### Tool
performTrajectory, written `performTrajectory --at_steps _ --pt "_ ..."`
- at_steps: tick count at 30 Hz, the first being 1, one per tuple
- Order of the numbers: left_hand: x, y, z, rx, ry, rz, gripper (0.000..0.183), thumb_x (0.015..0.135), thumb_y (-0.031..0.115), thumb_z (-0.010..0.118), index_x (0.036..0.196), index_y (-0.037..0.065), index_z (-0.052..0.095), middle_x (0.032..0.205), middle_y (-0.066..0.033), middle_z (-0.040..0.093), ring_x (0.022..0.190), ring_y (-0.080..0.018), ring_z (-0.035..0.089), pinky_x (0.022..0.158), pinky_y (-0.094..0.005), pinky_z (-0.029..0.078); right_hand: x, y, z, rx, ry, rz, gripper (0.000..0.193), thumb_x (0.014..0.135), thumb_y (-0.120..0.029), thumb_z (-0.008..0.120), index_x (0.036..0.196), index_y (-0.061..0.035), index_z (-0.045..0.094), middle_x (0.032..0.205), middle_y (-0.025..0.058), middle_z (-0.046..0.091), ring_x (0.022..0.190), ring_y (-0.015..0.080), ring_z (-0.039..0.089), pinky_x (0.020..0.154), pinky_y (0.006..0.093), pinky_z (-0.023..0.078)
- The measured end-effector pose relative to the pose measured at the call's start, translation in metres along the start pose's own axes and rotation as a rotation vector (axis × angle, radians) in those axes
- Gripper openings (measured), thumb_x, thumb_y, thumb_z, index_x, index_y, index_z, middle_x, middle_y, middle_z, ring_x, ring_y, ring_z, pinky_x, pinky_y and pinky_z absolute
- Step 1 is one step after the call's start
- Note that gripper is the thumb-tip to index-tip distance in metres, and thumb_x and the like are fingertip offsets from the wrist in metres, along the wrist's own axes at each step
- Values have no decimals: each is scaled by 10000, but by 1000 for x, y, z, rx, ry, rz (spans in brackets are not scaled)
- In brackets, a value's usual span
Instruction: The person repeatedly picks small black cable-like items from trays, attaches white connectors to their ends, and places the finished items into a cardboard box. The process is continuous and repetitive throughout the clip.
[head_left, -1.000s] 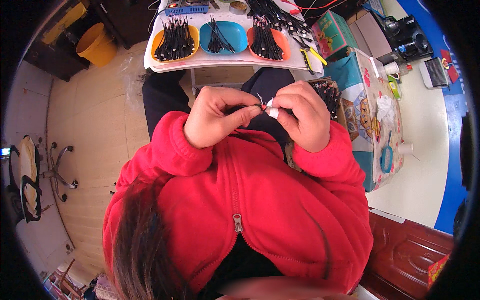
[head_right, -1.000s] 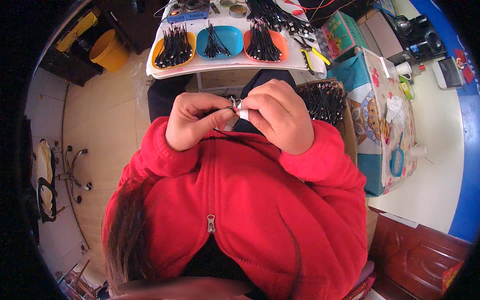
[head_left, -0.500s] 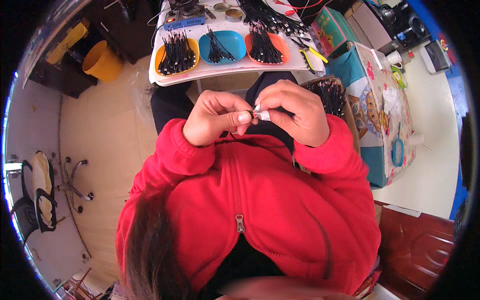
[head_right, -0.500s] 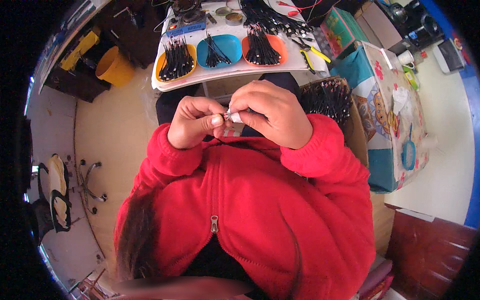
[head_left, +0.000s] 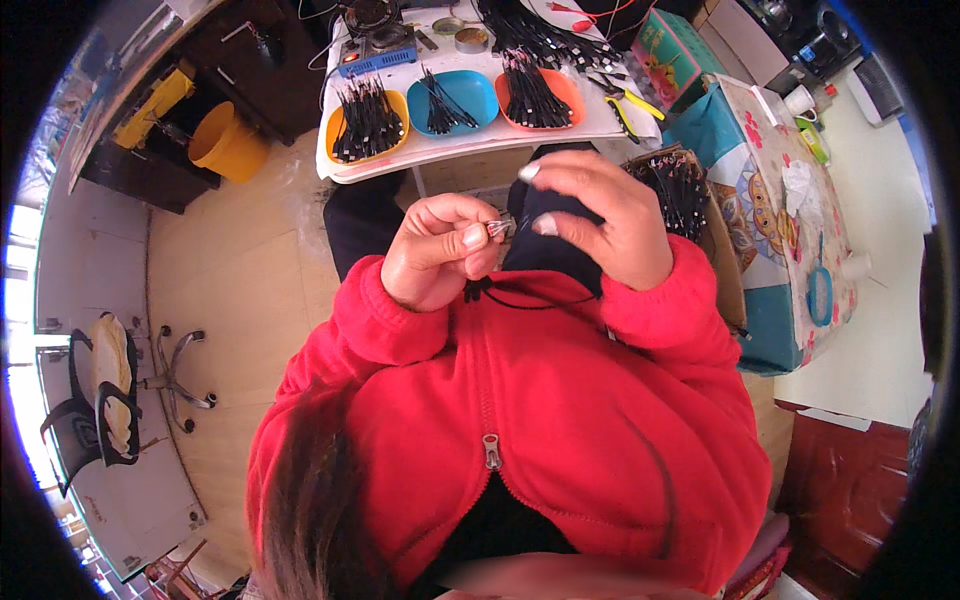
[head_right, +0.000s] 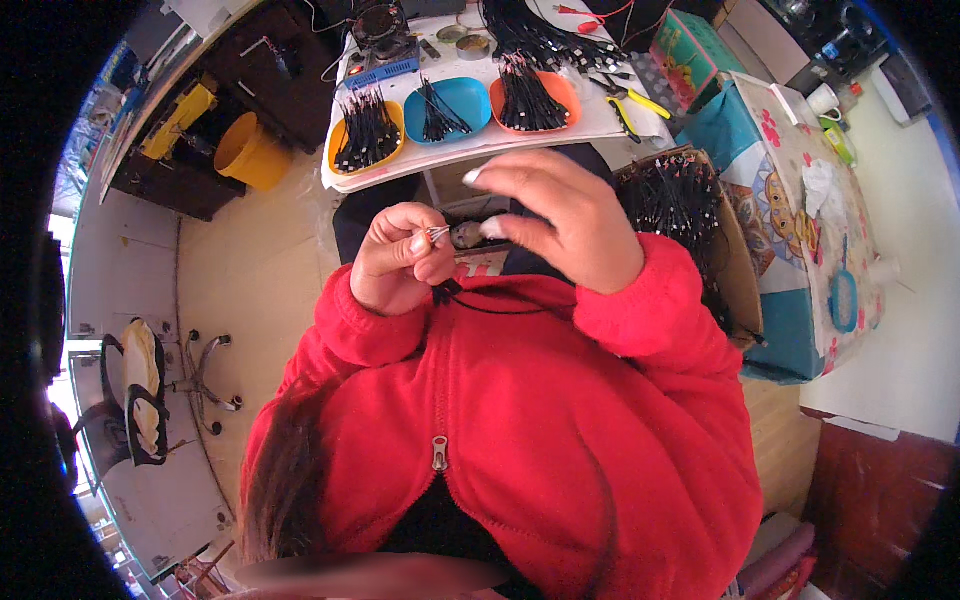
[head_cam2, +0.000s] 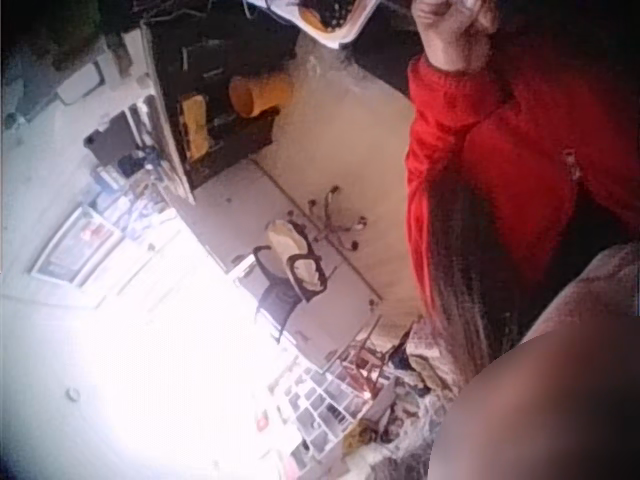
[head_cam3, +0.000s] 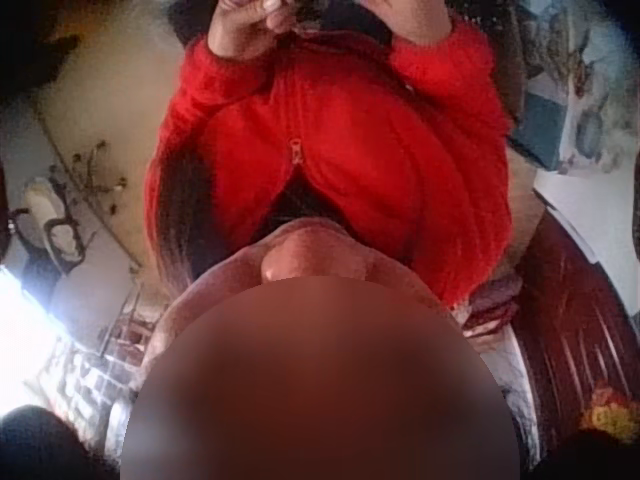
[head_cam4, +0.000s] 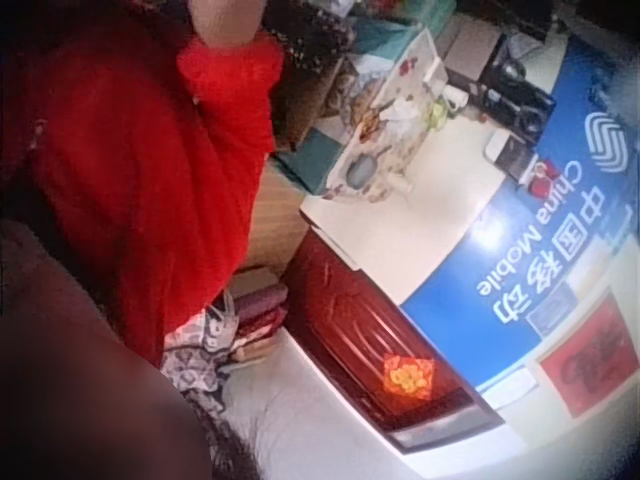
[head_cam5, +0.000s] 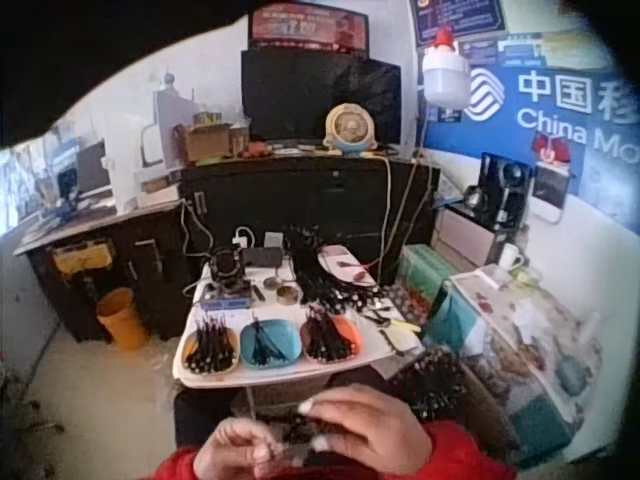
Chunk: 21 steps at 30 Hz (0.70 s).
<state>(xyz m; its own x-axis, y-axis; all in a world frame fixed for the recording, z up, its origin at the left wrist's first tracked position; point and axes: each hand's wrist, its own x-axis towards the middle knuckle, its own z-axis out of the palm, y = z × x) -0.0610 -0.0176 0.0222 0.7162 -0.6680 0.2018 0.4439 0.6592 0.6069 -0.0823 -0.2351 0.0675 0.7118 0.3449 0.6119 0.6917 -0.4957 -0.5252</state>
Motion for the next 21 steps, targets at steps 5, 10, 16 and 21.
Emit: performTrajectory --at_steps 5,10,16,21 --pt "3 -1 -3 31 -57 8 129 879 71 628 960 -27 653 718 -78 593 579 -118 469 545 -258 366 5 -9 12 193 9 -80 207 724 9 723 912 -20 643 911 93 643 805 233 625 692 305 500" --pt "3 6 4 282 17 55 104 851 7 647 940 -44 658 731 -96 615 613 -140 531 564 -276 427 8 -8 8 304 -107 -1 113 789 -7 673 884 -15 613 859 57 622 745 182 599 624 281 480" --pt "4 22 8 1281 -102 391 68 853 -48 617 904 -45 660 743 -89 641 610 -115 585 544 -256 464 2 4 15 1275 -295 770 173 912 -151 611 973 9 592 859 15 608 783 66 555 710 211 451" --pt "-3 12 9 733 129 201 66 867 -18 629 912 -49 665 736 -52 631 614 -90 554 548 -222 450 -2 -5 12 613 -114 365 131 881 -68 629 988 4 606 887 22 620 816 94 586 691 234 463"
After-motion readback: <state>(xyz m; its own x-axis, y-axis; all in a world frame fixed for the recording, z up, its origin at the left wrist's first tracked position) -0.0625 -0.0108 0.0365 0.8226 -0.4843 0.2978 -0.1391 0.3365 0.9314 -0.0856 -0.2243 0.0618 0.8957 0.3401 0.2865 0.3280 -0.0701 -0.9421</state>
